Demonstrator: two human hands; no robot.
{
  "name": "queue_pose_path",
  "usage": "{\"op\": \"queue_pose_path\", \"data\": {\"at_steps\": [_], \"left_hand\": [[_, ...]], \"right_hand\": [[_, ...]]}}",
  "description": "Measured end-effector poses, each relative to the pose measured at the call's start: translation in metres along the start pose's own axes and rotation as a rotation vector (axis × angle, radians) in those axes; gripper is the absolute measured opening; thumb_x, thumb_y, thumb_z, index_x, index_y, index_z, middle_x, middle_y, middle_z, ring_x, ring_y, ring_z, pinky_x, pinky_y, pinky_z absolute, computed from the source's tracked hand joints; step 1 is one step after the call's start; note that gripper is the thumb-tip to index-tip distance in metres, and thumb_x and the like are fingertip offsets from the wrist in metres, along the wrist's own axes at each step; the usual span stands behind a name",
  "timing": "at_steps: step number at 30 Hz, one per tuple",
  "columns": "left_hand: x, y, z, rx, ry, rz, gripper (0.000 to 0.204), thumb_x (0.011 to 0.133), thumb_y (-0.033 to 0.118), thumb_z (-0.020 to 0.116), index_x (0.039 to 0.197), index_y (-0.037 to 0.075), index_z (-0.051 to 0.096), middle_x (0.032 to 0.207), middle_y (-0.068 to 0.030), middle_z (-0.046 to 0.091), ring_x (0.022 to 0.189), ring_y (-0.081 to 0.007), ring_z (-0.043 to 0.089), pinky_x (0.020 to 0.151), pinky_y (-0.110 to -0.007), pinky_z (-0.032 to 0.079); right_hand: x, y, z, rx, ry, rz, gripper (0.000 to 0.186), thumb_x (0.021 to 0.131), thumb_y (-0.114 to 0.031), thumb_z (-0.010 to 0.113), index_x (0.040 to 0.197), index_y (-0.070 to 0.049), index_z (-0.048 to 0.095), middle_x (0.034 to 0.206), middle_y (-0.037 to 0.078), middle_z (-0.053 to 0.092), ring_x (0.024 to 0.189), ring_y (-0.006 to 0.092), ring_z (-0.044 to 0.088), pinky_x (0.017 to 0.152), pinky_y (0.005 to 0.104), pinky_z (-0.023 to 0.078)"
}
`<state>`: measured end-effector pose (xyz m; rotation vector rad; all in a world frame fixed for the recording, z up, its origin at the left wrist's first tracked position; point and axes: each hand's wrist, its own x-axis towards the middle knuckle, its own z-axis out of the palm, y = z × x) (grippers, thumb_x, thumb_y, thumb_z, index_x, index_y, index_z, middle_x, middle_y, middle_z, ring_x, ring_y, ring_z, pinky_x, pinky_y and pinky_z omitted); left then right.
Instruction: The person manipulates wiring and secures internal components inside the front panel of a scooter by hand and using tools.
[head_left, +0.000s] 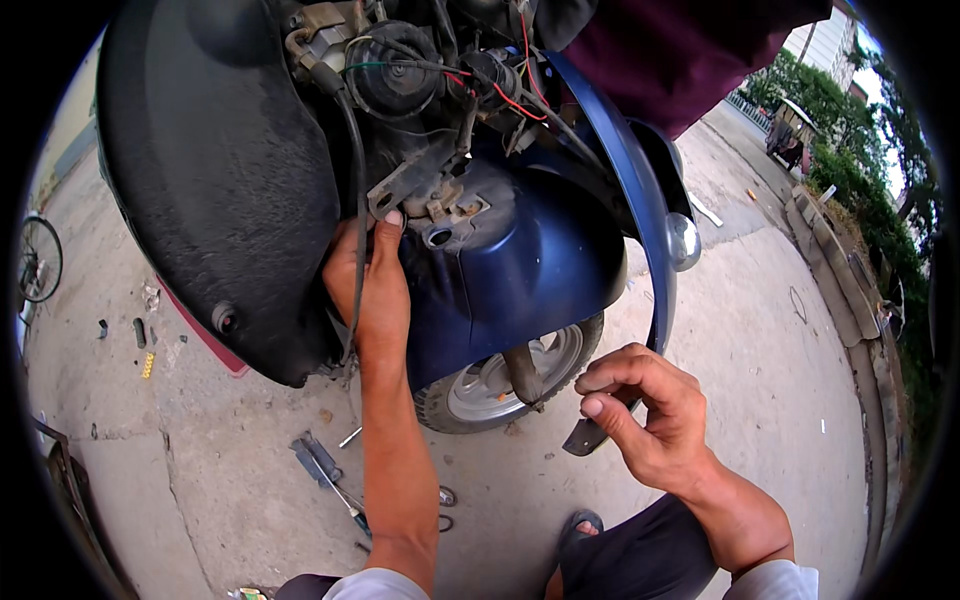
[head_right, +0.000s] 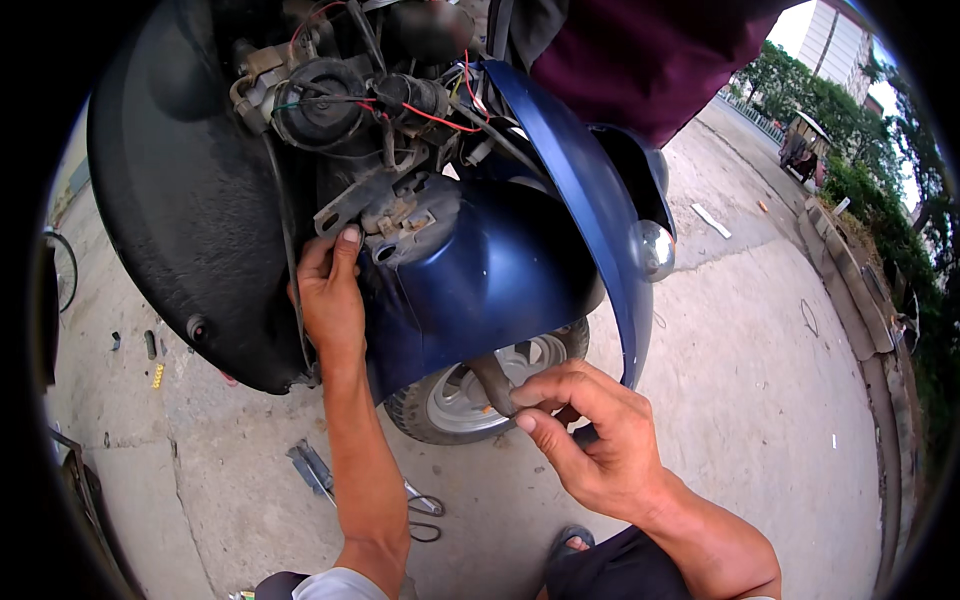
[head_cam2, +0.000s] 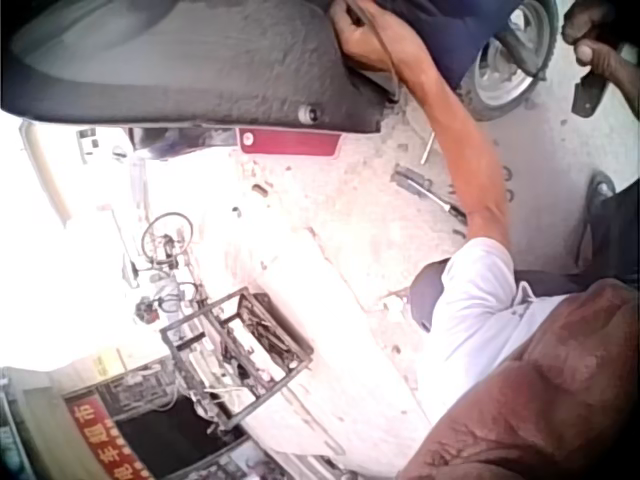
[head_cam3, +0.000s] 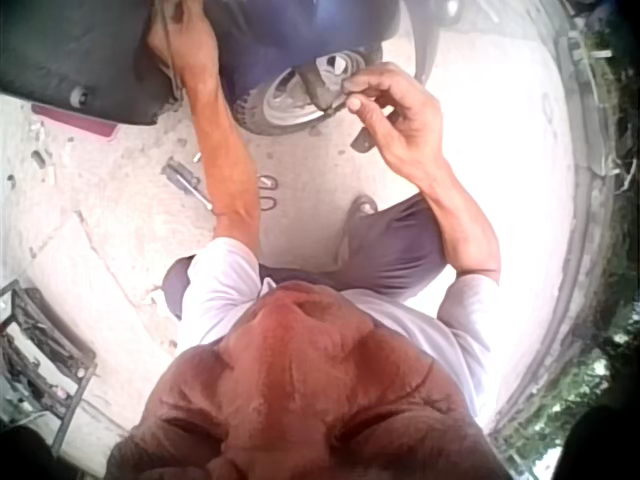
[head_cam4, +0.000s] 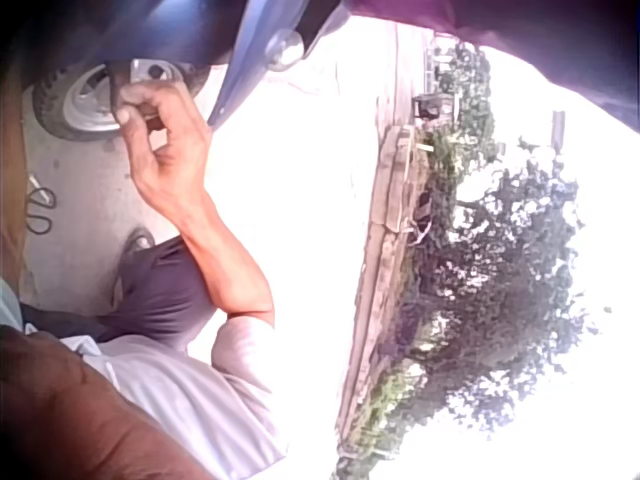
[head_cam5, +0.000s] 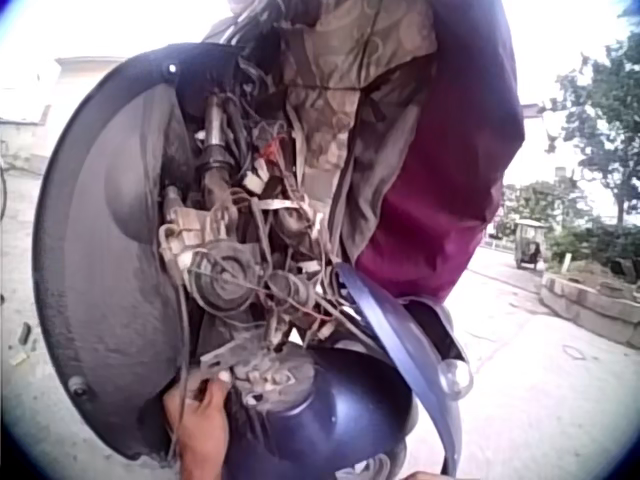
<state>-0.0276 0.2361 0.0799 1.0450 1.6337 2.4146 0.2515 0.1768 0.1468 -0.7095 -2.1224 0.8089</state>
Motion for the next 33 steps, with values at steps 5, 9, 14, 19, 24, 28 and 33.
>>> {"op": "queue_pose_path", "data": {"at_steps": [5, 9, 14, 19, 24, 28, 33], "left_hand": [[0.002, -0.005, -0.001, -0.04, -0.073, -0.143, 0.022, 0.1, 0.015, 0.07, 0.101, -0.006, 0.07, 0.084, 0.003, 0.059, 0.077, -0.0063, 0.052, 0.073, -0.023, 0.041], [0.004, 0.008, -0.003, 0.034, -0.104, -0.057, 0.02, 0.102, 0.013, 0.066, 0.105, -0.007, 0.07, 0.096, -0.0004, 0.057, 0.085, -0.0086, 0.057, 0.08, -0.024, 0.043], [0.003, 0.002, -0.003, 0.077, -0.133, 0.028, 0.022, 0.103, 0.014, 0.063, 0.105, -0.007, 0.071, 0.098, -0.0028, 0.058, 0.087, -0.0114, 0.059, 0.083, -0.026, 0.045], [-0.001, 0.013, 0.001, 0.14, -0.065, 0.063, 0.017, 0.098, 0.011, 0.062, 0.099, -0.003, 0.072, 0.096, -0.0156, 0.069, 0.091, -0.0288, 0.066, 0.086, -0.038, 0.048], [0.0, -0.005, 0.004, -0.115, -0.021, -0.008, 0.013, 0.097, 0.01, 0.07, 0.1, -0.003, 0.073, 0.087, -0.0096, 0.071, 0.08, -0.0167, 0.065, 0.077, -0.032, 0.05], [-0.001, 0.003, 0.006, -0.122, 0.011, -0.066, 0.014, 0.096, 0.01, 0.071, 0.1, -0.003, 0.073, 0.083, -0.0084, 0.07, 0.073, -0.0142, 0.063, 0.072, -0.029, 0.049], [0.002, 0.001, 0.003, -0.09, -0.052, -0.083, 0.017, 0.097, 0.013, 0.07, 0.099, -0.003, 0.073, 0.08, -0.0082, 0.069, 0.073, -0.0142, 0.062, 0.072, -0.03, 0.049]], "right_hand": [[-0.001, 0.004, 0.0, 0.015, 0.004, 0.009, 0.015, 0.091, 0.001, 0.074, 0.106, 0.002, 0.07, 0.099, 0.013, 0.071, 0.082, 0.0173, 0.069, 0.064, 0.027, 0.056], [-0.001, 0.004, 0.001, 0.019, -0.002, 0.022, 0.015, 0.091, 0.001, 0.074, 0.106, 0.002, 0.07, 0.099, 0.013, 0.071, 0.081, 0.0171, 0.069, 0.064, 0.0268, 0.055], [0.0, 0.004, 0.006, 0.008, -0.001, 0.037, 0.014, 0.092, 0.001, 0.073, 0.105, 0.002, 0.07, 0.099, 0.012, 0.07, 0.079, 0.0166, 0.067, 0.065, 0.0275, 0.054], [0.004, 0.004, 0.012, 0.008, -0.006, 0.004, 0.014, 0.091, 0.003, 0.072, 0.105, 0.002, 0.069, 0.099, 0.012, 0.069, 0.078, 0.0158, 0.066, 0.065, 0.0271, 0.054], [0.006, 0.003, 0.016, 0.017, -0.017, -0.008, 0.015, 0.091, 0.003, 0.072, 0.106, 0.002, 0.069, 0.099, 0.011, 0.069, 0.078, 0.0155, 0.066, 0.065, 0.0269, 0.053], [0.004, 0.006, 0.013, 0.002, -0.019, 0.011, 0.015, 0.091, 0.003, 0.072, 0.106, 0.001, 0.069, 0.099, 0.011, 0.069, 0.078, 0.0156, 0.066, 0.066, 0.0271, 0.053], [0.002, 0.003, 0.011, -0.003, -0.021, 0.011, 0.016, 0.091, 0.003, 0.073, 0.107, 0.001, 0.069, 0.099, 0.011, 0.069, 0.078, 0.016, 0.067, 0.066, 0.0272, 0.053]]}}
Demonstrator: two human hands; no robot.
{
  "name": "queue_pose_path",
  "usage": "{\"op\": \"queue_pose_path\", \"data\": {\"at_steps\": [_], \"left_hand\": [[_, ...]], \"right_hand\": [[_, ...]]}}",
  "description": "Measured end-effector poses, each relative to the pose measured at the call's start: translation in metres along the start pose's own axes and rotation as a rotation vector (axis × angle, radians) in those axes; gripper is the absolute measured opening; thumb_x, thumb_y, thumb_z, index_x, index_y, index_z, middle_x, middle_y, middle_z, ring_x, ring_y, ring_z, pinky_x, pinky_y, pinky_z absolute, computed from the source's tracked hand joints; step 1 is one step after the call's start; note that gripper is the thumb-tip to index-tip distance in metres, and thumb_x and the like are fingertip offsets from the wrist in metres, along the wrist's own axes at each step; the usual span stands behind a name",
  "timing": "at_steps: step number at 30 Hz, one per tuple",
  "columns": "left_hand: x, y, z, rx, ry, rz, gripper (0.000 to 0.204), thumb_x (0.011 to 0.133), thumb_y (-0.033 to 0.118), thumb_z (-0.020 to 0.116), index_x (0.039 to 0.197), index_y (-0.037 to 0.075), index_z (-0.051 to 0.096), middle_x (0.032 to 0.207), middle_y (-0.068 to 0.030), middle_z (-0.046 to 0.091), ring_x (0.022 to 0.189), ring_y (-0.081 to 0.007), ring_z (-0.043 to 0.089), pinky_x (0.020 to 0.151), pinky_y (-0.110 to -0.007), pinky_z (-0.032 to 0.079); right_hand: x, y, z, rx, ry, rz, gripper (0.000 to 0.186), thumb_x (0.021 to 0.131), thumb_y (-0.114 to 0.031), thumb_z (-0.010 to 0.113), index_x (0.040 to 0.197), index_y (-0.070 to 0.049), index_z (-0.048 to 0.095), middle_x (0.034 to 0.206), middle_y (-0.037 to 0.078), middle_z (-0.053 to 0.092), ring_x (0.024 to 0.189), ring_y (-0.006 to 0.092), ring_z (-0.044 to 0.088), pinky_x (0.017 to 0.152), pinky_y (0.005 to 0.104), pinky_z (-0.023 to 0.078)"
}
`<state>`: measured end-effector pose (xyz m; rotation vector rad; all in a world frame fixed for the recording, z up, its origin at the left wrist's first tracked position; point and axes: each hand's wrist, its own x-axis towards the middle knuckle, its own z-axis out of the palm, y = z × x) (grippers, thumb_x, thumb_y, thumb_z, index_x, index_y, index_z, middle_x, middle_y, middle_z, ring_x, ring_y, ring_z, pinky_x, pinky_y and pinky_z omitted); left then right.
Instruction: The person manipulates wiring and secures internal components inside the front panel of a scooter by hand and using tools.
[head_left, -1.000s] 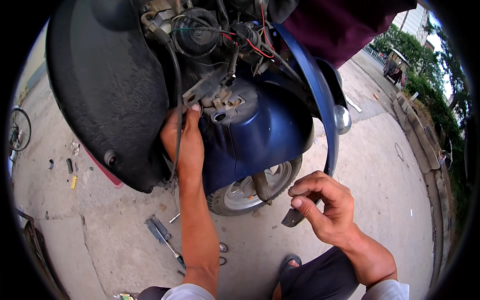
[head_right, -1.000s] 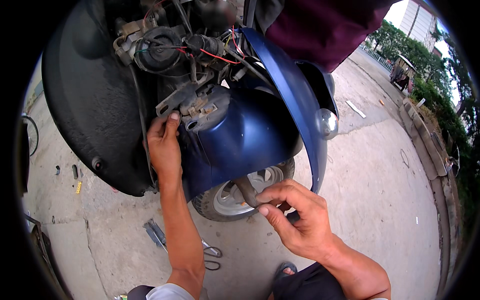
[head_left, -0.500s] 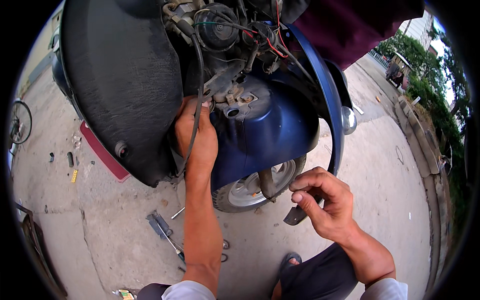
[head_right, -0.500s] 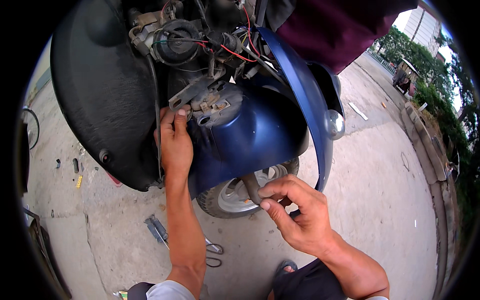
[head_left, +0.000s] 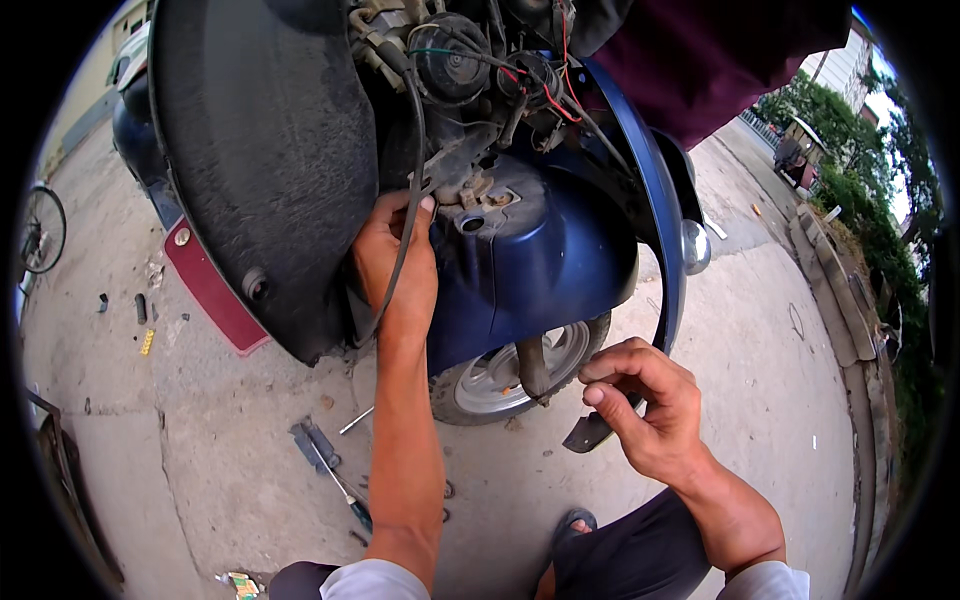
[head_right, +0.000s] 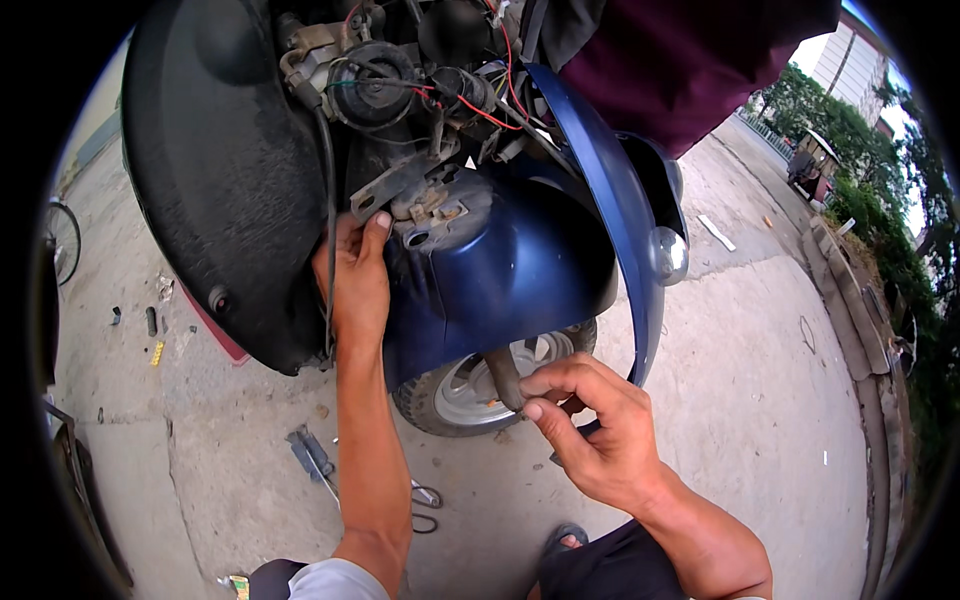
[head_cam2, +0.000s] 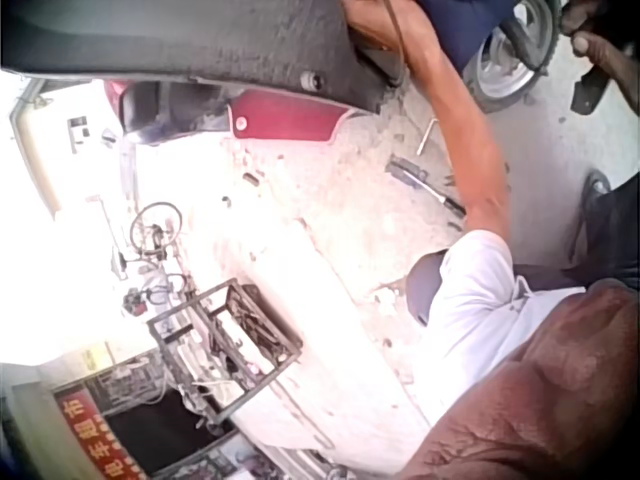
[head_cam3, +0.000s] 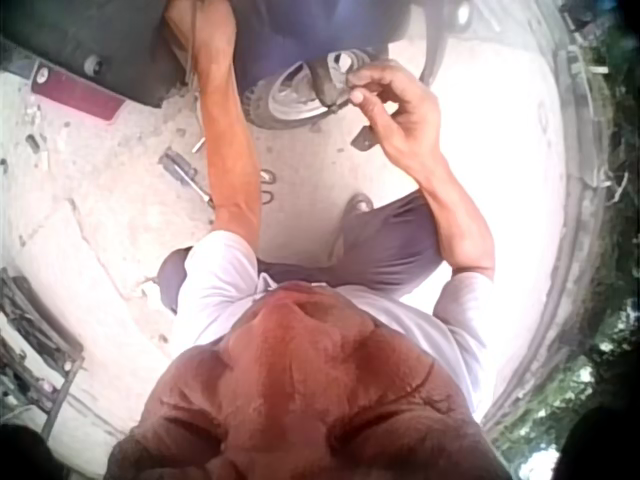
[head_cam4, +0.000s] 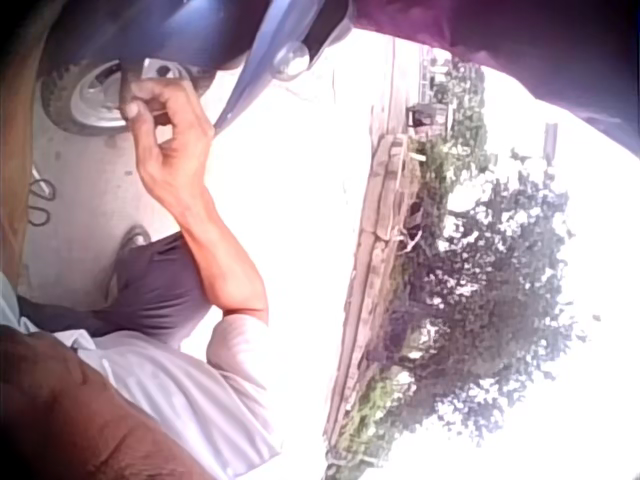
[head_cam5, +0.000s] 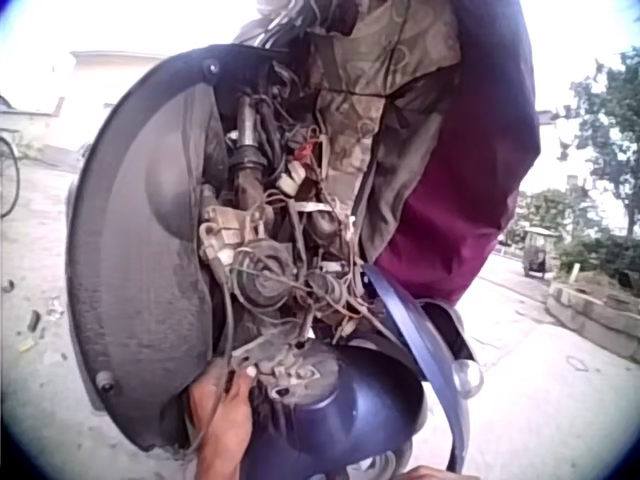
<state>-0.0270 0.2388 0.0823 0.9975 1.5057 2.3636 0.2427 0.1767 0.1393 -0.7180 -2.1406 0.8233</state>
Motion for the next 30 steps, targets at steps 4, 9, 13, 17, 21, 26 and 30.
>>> {"op": "queue_pose_path", "data": {"at_steps": [4, 9, 13, 17, 21, 26, 30], "left_hand": [[0.002, -0.004, -0.001, 0.045, -0.004, 0.044, 0.017, 0.097, 0.014, 0.069, 0.1, -0.003, 0.073, 0.079, -0.0092, 0.069, 0.075, -0.0166, 0.063, 0.073, -0.032, 0.049], [0.002, 0.003, -0.002, 0.188, 0.019, 0.062, 0.018, 0.096, 0.014, 0.068, 0.101, -0.003, 0.073, 0.085, -0.0137, 0.07, 0.078, -0.0224, 0.065, 0.078, -0.035, 0.049], [-0.001, 0.013, -0.002, 0.192, 0.021, 0.029, 0.019, 0.097, 0.014, 0.067, 0.101, -0.003, 0.073, 0.087, -0.0153, 0.07, 0.08, -0.0245, 0.066, 0.079, -0.036, 0.05], [-0.001, 0.002, -0.001, 0.204, 0.069, 0.058, 0.021, 0.098, 0.016, 0.066, 0.102, -0.004, 0.073, 0.084, -0.0144, 0.071, 0.08, -0.0237, 0.067, 0.08, -0.036, 0.051], [-0.006, 0.016, 0.004, 0.029, 0.073, -0.065, 0.019, 0.097, 0.014, 0.071, 0.102, -0.005, 0.073, 0.081, -0.011, 0.072, 0.076, -0.0162, 0.066, 0.076, -0.032, 0.05], [0.0, 0.007, 0.003, 0.057, 0.054, -0.107, 0.019, 0.094, 0.012, 0.075, 0.102, -0.005, 0.074, 0.079, -0.0094, 0.073, 0.074, -0.0124, 0.065, 0.074, -0.028, 0.05], [0.0, 0.004, 0.004, 0.027, 0.08, -0.091, 0.018, 0.094, 0.013, 0.075, 0.102, -0.004, 0.075, 0.079, -0.0078, 0.073, 0.075, -0.0117, 0.064, 0.072, -0.028, 0.049]], "right_hand": [[0.0, -0.001, 0.001, -0.008, -0.002, -0.015, 0.016, 0.091, 0.003, 0.073, 0.107, 0.002, 0.069, 0.099, 0.011, 0.068, 0.079, 0.0164, 0.067, 0.066, 0.0273, 0.053], [0.002, -0.005, 0.005, -0.029, -0.005, -0.061, 0.016, 0.092, 0.003, 0.072, 0.107, 0.002, 0.068, 0.099, 0.011, 0.068, 0.078, 0.0163, 0.067, 0.065, 0.0273, 0.053], [0.002, -0.007, 0.008, -0.048, -0.007, -0.095, 0.016, 0.092, 0.004, 0.071, 0.107, 0.003, 0.068, 0.099, 0.011, 0.068, 0.077, 0.016, 0.066, 0.065, 0.0275, 0.052], [0.002, -0.015, 0.01, -0.073, -0.032, -0.119, 0.016, 0.092, 0.005, 0.071, 0.107, 0.003, 0.068, 0.099, 0.012, 0.068, 0.076, 0.0161, 0.065, 0.065, 0.0273, 0.052], [0.001, -0.019, 0.009, -0.082, -0.025, -0.139, 0.015, 0.092, 0.004, 0.071, 0.107, 0.003, 0.068, 0.1, 0.012, 0.069, 0.077, 0.0162, 0.065, 0.065, 0.0273, 0.053], [-0.002, -0.017, 0.005, -0.091, -0.021, -0.138, 0.016, 0.092, 0.004, 0.071, 0.107, 0.002, 0.069, 0.1, 0.012, 0.069, 0.077, 0.0163, 0.066, 0.065, 0.0275, 0.053], [-0.004, -0.016, 0.001, -0.103, -0.014, -0.14, 0.016, 0.091, 0.004, 0.071, 0.108, 0.002, 0.069, 0.1, 0.012, 0.07, 0.076, 0.0164, 0.066, 0.064, 0.0275, 0.053]]}}
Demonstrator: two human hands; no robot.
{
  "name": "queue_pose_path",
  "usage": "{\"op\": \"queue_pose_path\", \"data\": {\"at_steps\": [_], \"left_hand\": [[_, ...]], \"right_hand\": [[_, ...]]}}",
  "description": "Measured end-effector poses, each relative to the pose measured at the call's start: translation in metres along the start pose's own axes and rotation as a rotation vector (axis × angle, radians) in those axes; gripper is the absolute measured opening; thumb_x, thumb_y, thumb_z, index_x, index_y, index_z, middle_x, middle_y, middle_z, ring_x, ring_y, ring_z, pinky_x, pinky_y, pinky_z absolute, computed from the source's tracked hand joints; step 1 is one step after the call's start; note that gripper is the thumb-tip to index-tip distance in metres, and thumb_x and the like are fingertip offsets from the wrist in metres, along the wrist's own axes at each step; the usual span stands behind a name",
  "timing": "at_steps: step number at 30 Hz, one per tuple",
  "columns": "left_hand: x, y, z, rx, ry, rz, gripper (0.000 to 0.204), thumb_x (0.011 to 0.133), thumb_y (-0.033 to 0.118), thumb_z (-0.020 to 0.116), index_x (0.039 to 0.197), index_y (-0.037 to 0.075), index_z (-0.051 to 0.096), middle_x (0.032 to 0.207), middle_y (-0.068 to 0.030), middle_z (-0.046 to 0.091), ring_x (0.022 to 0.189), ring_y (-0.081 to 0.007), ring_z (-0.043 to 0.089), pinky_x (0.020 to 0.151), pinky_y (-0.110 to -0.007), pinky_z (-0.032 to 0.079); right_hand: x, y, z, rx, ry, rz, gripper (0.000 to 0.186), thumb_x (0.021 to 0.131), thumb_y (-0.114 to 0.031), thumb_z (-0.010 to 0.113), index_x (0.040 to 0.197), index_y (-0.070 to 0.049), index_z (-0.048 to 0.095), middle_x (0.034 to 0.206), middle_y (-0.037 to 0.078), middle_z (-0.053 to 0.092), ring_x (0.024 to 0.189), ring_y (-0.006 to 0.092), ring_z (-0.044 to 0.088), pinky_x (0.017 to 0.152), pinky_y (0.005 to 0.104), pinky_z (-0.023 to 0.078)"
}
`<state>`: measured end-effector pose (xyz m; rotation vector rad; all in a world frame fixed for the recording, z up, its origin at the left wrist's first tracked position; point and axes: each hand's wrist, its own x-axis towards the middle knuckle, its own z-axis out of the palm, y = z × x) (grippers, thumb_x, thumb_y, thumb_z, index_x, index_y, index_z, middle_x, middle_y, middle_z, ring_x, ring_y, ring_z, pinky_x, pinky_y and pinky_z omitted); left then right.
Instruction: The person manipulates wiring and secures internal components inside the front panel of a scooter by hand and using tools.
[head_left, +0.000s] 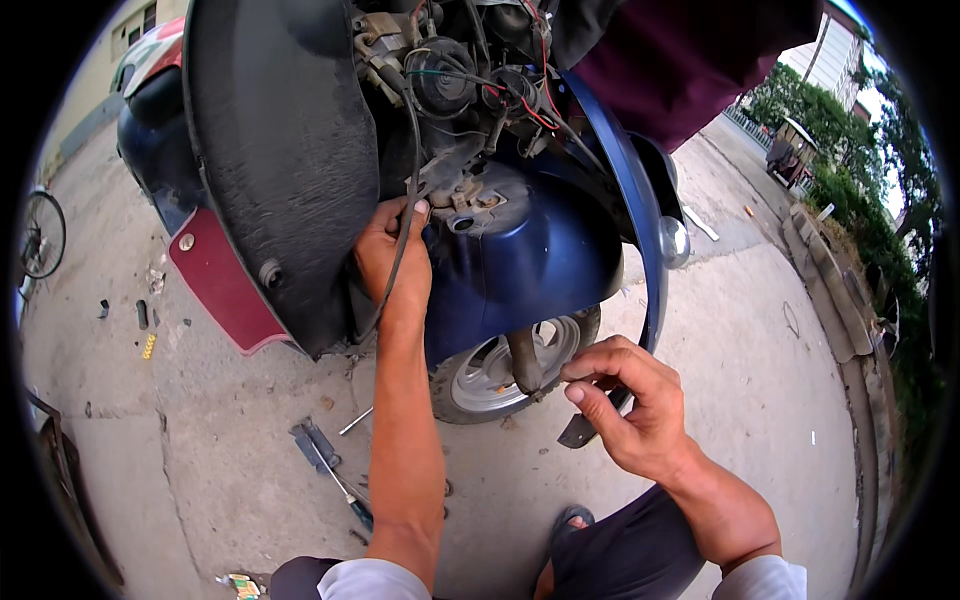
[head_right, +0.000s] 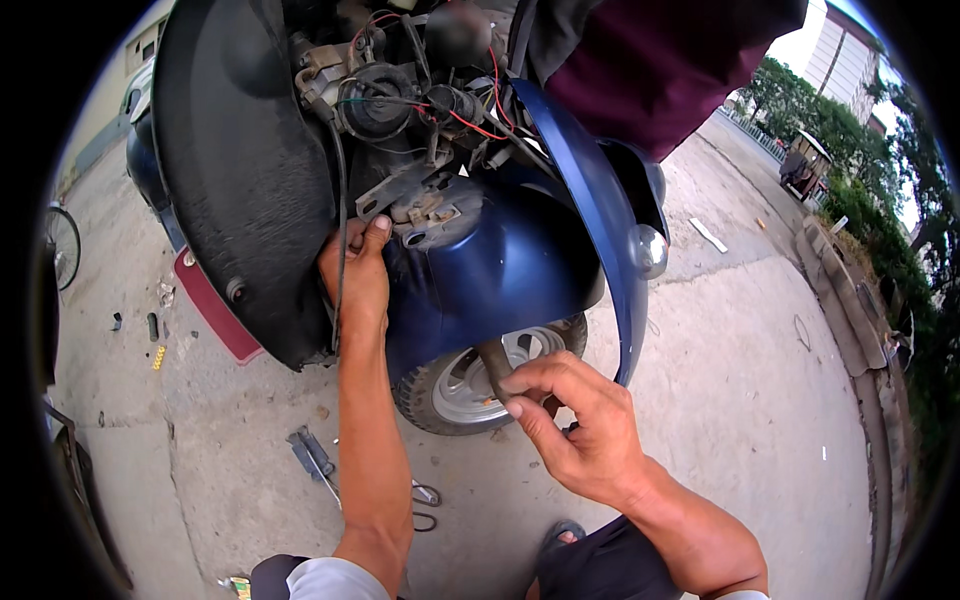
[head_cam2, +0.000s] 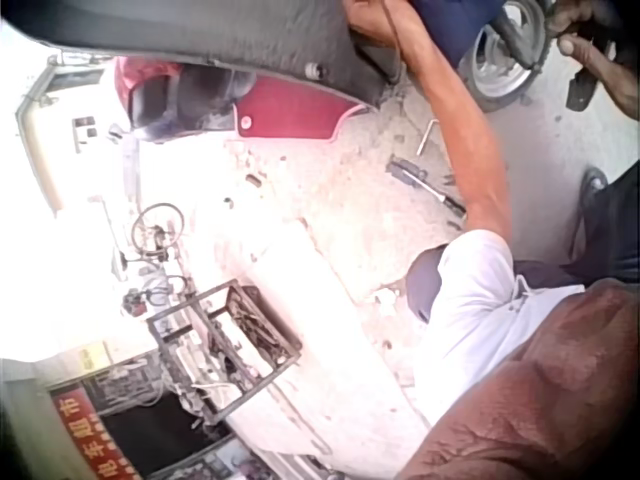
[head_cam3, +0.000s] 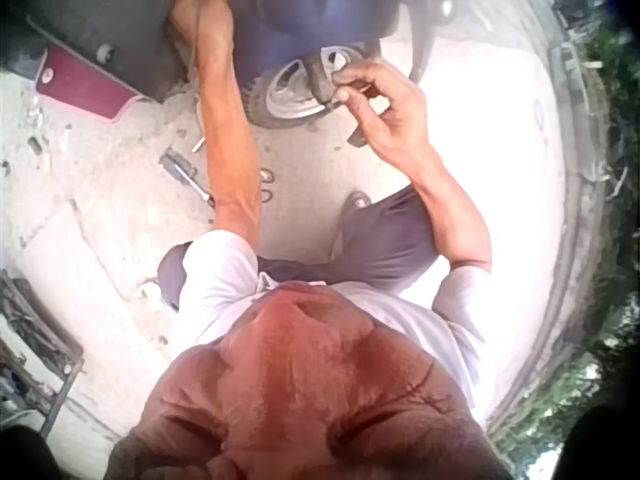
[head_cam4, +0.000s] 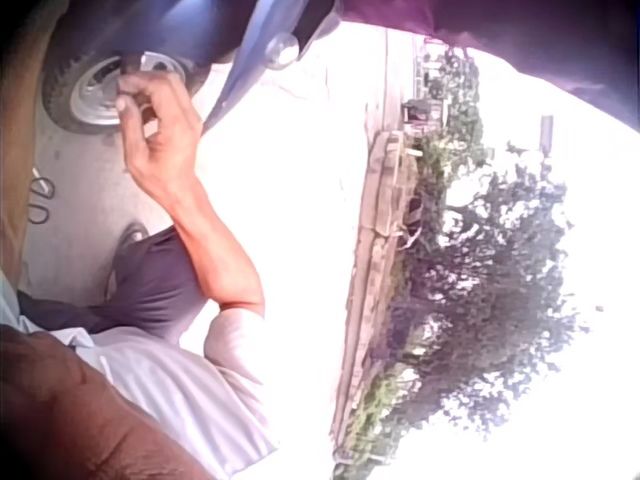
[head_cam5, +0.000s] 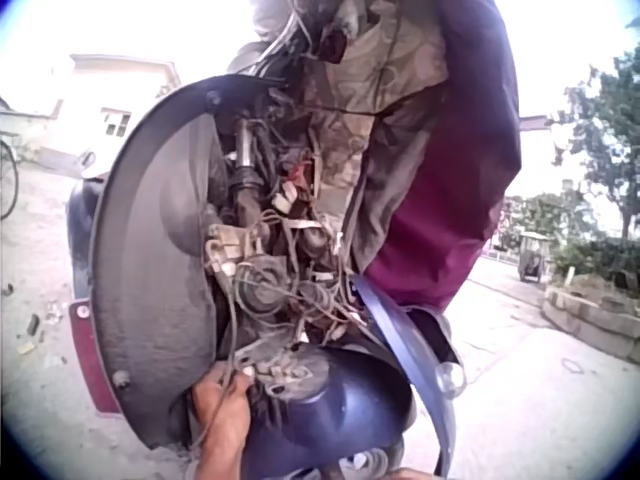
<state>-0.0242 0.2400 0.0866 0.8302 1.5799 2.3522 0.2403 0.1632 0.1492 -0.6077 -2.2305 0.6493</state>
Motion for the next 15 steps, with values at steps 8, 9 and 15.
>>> {"op": "queue_pose_path", "data": {"at_steps": [8, 9, 15], "left_hand": [[0.002, -0.001, -0.001, 0.091, -0.046, 0.06, 0.016, 0.097, 0.012, 0.069, 0.103, -0.002, 0.075, 0.078, -0.0067, 0.072, 0.072, -0.0124, 0.062, 0.072, -0.03, 0.049], [0.002, 0.001, -0.001, 0.154, -0.057, 0.076, 0.017, 0.098, 0.012, 0.068, 0.103, -0.002, 0.075, 0.078, -0.0067, 0.072, 0.071, -0.0128, 0.062, 0.071, -0.03, 0.049], [-0.003, 0.012, -0.004, 0.141, -0.082, 0.046, 0.019, 0.1, 0.013, 0.063, 0.102, -0.002, 0.074, 0.082, -0.0089, 0.072, 0.073, -0.0138, 0.063, 0.072, -0.031, 0.049]], "right_hand": [[0.001, 0.001, 0.002, 0.014, 0.006, -0.023, 0.016, 0.091, 0.004, 0.071, 0.107, 0.002, 0.069, 0.1, 0.012, 0.069, 0.075, 0.0163, 0.065, 0.065, 0.0278, 0.052], [0.002, 0.0, 0.003, 0.015, 0.005, -0.025, 0.016, 0.091, 0.004, 0.071, 0.107, 0.002, 0.069, 0.1, 0.012, 0.069, 0.075, 0.0163, 0.065, 0.065, 0.0278, 0.052], [0.005, -0.005, 0.009, -0.001, -0.004, -0.058, 0.016, 0.091, 0.004, 0.071, 0.107, 0.003, 0.068, 0.1, 0.013, 0.069, 0.075, 0.0169, 0.065, 0.065, 0.0283, 0.052]]}}
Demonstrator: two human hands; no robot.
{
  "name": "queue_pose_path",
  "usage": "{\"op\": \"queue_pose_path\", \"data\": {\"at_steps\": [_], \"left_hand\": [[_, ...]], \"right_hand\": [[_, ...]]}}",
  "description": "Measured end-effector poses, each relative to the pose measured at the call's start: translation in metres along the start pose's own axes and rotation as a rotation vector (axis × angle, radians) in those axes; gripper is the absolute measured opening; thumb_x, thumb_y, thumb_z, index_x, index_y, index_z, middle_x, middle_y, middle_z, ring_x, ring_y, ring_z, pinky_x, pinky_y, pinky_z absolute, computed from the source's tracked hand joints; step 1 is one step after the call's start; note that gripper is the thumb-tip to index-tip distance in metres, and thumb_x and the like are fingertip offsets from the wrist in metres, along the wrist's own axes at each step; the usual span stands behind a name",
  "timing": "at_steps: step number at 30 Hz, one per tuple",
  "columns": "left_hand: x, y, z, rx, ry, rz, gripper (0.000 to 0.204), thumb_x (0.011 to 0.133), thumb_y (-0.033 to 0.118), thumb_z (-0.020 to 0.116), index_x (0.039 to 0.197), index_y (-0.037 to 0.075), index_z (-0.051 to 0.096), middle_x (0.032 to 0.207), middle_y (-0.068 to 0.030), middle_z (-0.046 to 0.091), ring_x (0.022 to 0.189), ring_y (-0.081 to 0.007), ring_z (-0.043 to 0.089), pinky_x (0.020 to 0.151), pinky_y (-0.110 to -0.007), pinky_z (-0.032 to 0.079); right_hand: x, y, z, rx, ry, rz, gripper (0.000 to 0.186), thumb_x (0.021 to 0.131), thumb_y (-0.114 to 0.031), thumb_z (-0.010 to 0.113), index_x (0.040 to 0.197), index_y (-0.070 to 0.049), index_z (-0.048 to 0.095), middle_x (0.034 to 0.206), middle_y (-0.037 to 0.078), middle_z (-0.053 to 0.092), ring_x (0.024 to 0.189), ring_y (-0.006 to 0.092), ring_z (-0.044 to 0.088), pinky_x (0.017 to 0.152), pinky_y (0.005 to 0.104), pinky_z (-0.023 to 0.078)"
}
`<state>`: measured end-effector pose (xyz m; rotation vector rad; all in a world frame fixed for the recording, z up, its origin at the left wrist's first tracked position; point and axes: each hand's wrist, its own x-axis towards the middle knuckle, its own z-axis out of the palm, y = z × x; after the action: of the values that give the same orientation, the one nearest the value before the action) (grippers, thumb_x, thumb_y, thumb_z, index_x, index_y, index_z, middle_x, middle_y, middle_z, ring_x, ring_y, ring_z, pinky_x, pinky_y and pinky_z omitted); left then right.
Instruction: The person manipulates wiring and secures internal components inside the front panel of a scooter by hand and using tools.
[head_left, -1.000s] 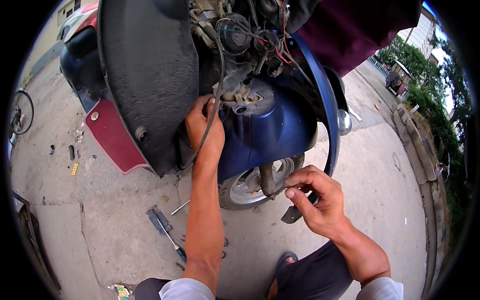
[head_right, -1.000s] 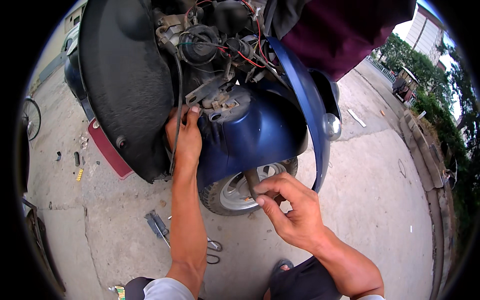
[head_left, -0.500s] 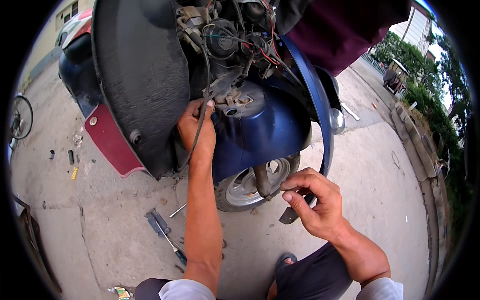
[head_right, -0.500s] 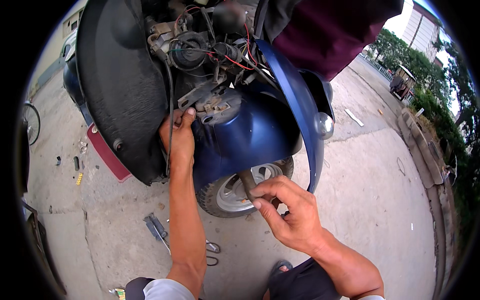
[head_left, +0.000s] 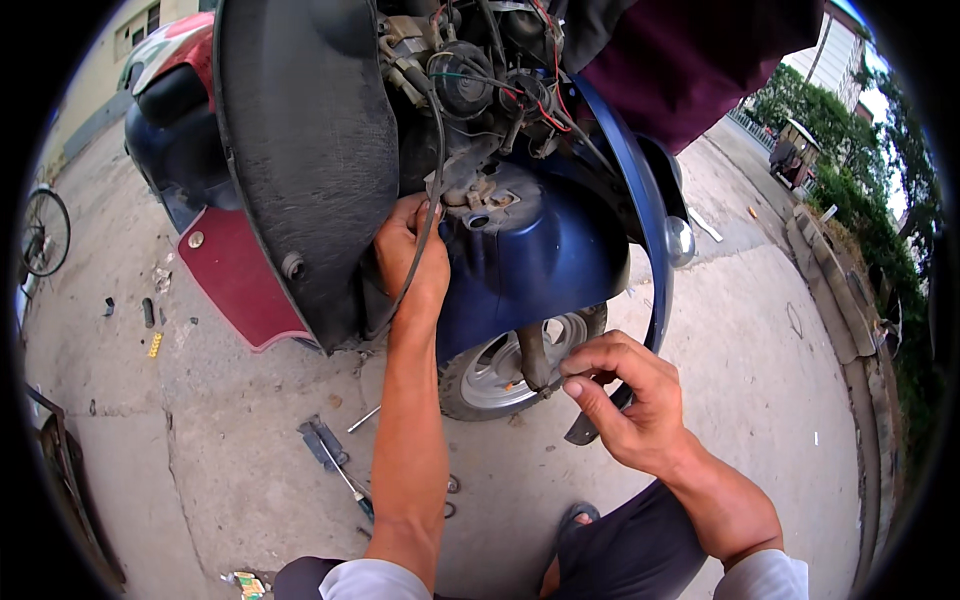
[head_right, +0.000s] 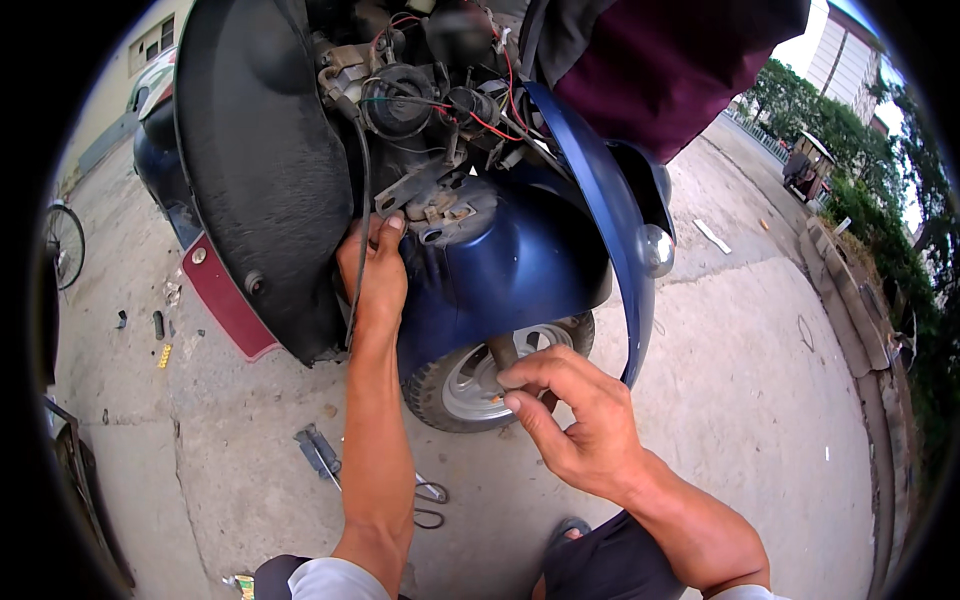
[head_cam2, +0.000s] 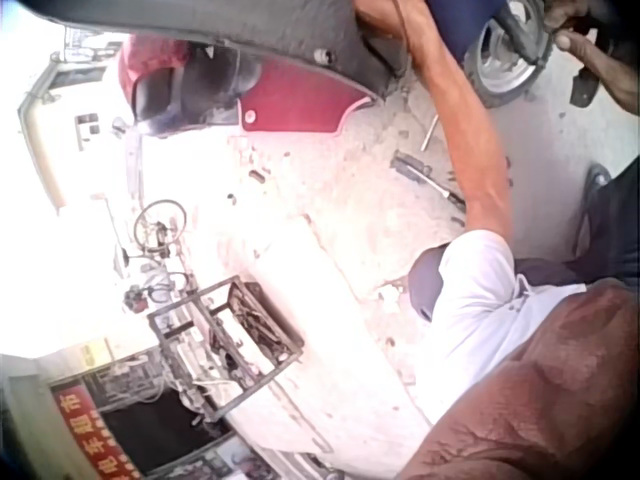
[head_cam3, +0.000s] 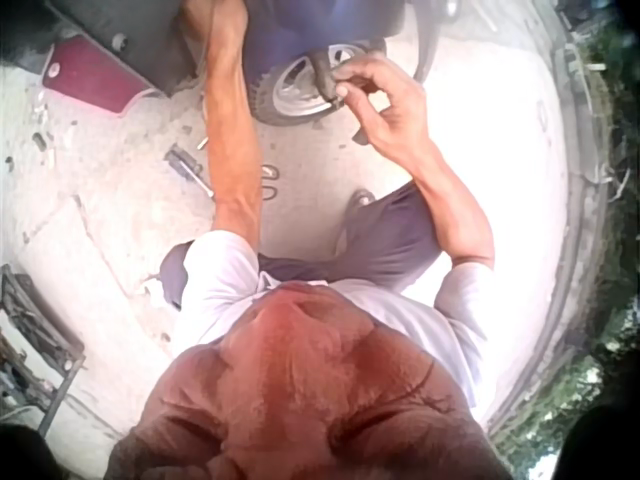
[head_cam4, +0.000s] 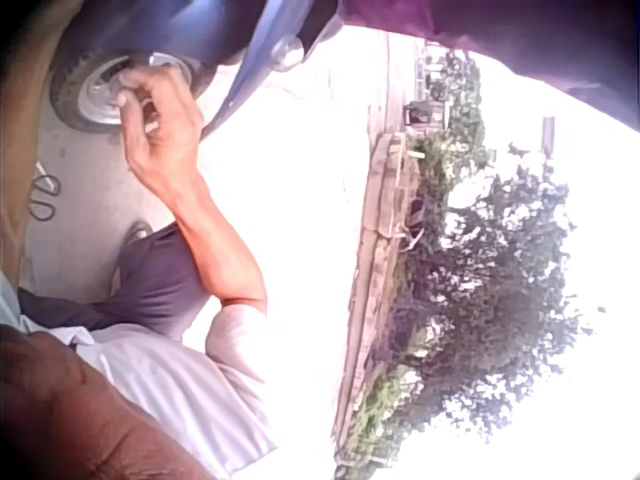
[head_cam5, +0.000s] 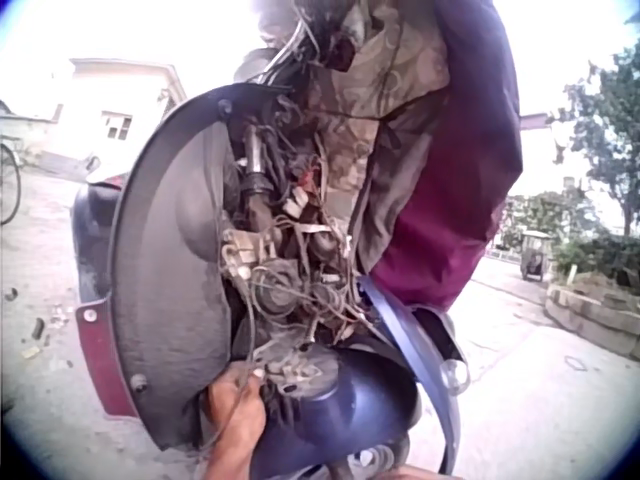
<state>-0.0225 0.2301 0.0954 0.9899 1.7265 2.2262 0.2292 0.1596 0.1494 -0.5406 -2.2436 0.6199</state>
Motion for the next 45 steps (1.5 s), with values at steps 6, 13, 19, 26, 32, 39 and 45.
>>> {"op": "queue_pose_path", "data": {"at_steps": [6, 13, 19, 26, 32, 39, 45], "left_hand": [[0.003, -0.017, 0.007, -0.116, 0.046, 0.027, 0.022, 0.099, 0.015, 0.066, 0.104, -0.005, 0.073, 0.085, -0.0106, 0.073, 0.079, -0.0157, 0.064, 0.079, -0.031, 0.048], [0.002, -0.003, 0.004, -0.104, 0.068, -0.037, 0.02, 0.093, 0.015, 0.075, 0.096, -0.005, 0.074, 0.072, -0.0097, 0.071, 0.067, -0.0123, 0.061, 0.069, -0.029, 0.048], [0.006, -0.013, 0.008, -0.108, 0.09, -0.039, 0.021, 0.091, 0.016, 0.078, 0.096, -0.004, 0.075, 0.068, -0.0059, 0.067, 0.062, -0.0108, 0.055, 0.065, -0.029, 0.046], [0.008, -0.012, 0.003, -0.08, 0.029, -0.06, 0.019, 0.094, 0.014, 0.073, 0.098, -0.005, 0.074, 0.075, -0.0043, 0.07, 0.072, -0.0112, 0.06, 0.073, -0.029, 0.048], [0.005, -0.008, 0.006, -0.144, -0.018, -0.025, 0.022, 0.098, 0.012, 0.067, 0.083, -0.005, 0.066, 0.077, -0.0029, 0.061, 0.075, -0.0116, 0.051, 0.075, -0.029, 0.041], [0.001, -0.008, 0.005, -0.157, 0.014, -0.051, 0.02, 0.098, 0.011, 0.068, 0.103, -0.008, 0.074, 0.09, -0.0127, 0.076, 0.086, -0.0156, 0.07, 0.082, -0.029, 0.052], [0.003, -0.007, 0.005, -0.229, 0.054, -0.08, 0.022, 0.093, 0.012, 0.076, 0.1, -0.008, 0.074, 0.086, -0.0128, 0.077, 0.077, -0.0146, 0.069, 0.074, -0.029, 0.052]], "right_hand": [[0.003, -0.004, 0.005, -0.019, -0.002, -0.038, 0.018, 0.09, 0.005, 0.071, 0.107, 0.002, 0.069, 0.1, 0.013, 0.069, 0.076, 0.0189, 0.066, 0.065, 0.0293, 0.053], [-0.001, -0.004, 0.0, -0.033, 0.004, -0.039, 0.017, 0.09, 0.005, 0.071, 0.107, 0.002, 0.069, 0.099, 0.013, 0.07, 0.074, 0.0188, 0.065, 0.064, 0.0291, 0.053], [-0.005, -0.002, -0.007, -0.016, 0.007, -0.014, 0.017, 0.09, 0.005, 0.071, 0.107, 0.003, 0.069, 0.098, 0.013, 0.07, 0.074, 0.0179, 0.066, 0.064, 0.0288, 0.053], [-0.006, -0.001, -0.008, -0.016, 0.022, -0.037, 0.017, 0.09, 0.006, 0.071, 0.106, 0.003, 0.069, 0.098, 0.013, 0.07, 0.074, 0.0184, 0.066, 0.064, 0.029, 0.053], [-0.003, -0.002, -0.003, -0.019, 0.018, -0.051, 0.018, 0.089, 0.006, 0.071, 0.107, 0.003, 0.068, 0.098, 0.014, 0.07, 0.075, 0.0206, 0.067, 0.064, 0.0299, 0.054], [-0.002, -0.007, 0.001, -0.027, -0.007, -0.066, 0.02, 0.089, 0.007, 0.071, 0.108, 0.002, 0.068, 0.101, 0.014, 0.07, 0.077, 0.0218, 0.067, 0.064, 0.0306, 0.054], [-0.003, -0.005, 0.0, -0.031, 0.003, -0.057, 0.019, 0.089, 0.006, 0.072, 0.107, 0.001, 0.069, 0.101, 0.013, 0.07, 0.078, 0.0229, 0.068, 0.064, 0.0308, 0.055]]}}
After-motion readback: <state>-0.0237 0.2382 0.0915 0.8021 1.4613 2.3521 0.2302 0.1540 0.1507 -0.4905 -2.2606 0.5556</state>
